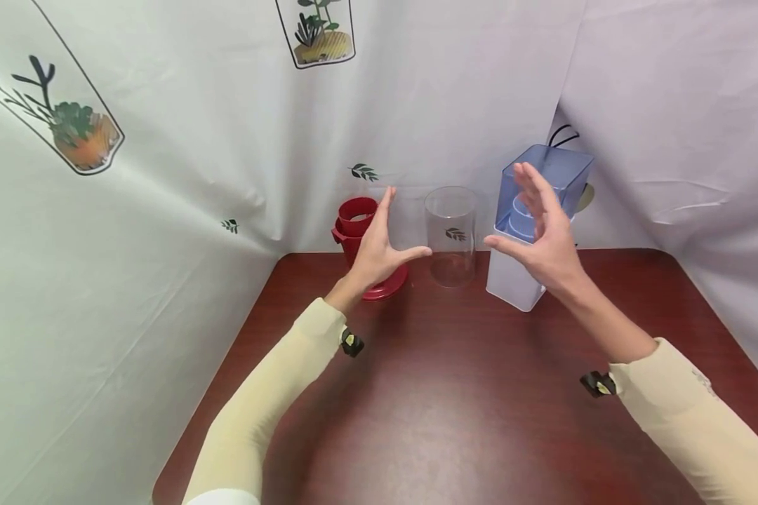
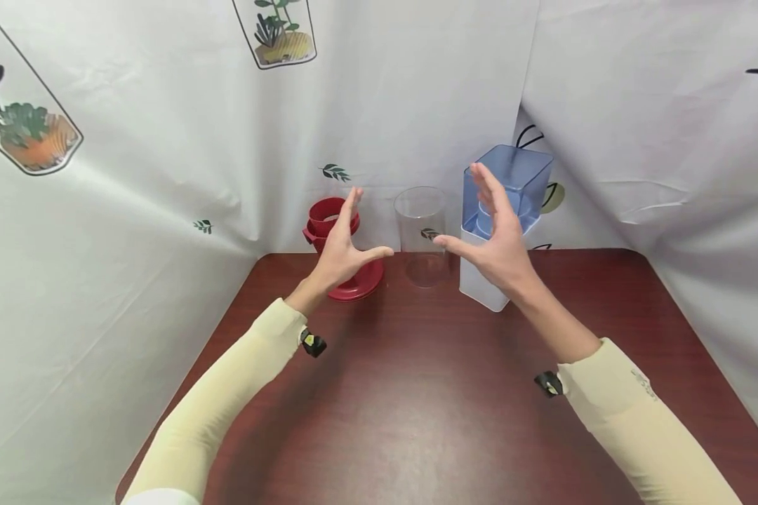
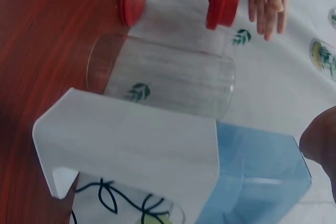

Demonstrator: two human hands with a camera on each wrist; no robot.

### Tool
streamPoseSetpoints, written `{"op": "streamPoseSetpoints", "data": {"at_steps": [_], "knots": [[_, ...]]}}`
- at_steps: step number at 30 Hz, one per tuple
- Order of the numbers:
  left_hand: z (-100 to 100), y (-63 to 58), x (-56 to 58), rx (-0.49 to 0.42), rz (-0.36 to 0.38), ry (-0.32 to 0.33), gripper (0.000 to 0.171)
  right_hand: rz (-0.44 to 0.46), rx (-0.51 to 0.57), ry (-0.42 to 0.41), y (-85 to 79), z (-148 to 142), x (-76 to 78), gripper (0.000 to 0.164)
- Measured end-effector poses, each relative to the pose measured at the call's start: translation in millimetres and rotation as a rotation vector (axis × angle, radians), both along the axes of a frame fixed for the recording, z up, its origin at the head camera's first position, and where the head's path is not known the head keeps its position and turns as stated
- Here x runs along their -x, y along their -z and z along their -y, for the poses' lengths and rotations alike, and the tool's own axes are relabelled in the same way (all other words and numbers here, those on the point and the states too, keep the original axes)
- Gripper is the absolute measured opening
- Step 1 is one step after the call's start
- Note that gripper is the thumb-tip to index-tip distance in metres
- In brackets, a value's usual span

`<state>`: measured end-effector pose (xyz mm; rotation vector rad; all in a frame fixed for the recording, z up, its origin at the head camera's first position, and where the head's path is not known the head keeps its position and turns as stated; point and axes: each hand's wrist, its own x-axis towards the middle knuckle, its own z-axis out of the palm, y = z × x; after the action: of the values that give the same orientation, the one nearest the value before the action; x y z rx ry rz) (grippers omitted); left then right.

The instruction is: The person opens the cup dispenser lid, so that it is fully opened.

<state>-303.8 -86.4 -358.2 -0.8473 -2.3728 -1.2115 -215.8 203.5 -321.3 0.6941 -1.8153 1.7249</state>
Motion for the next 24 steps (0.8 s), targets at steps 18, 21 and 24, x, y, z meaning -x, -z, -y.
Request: {"op": "streamPoseSetpoints", "data": {"at_steps": [18, 21, 24], "knots": [[-77, 7.5, -17.4, -0.041, 0.128, 0.157, 0.12, 0.007, 0.376, -0.072, -6.6, -75, -20.2, 0.099], [-88, 11.2, -19.2, -0.02, 0.145, 0.152, 0.121, 0.073, 0.366, -0.051, -1.9, -85, -16.9, 0.099], [-99, 16.6, -21.6, 0.005, 0.161, 0.141, 0.123, 0.137, 0.359, -0.047, 4.0, -94, -11.8, 0.099]]}}
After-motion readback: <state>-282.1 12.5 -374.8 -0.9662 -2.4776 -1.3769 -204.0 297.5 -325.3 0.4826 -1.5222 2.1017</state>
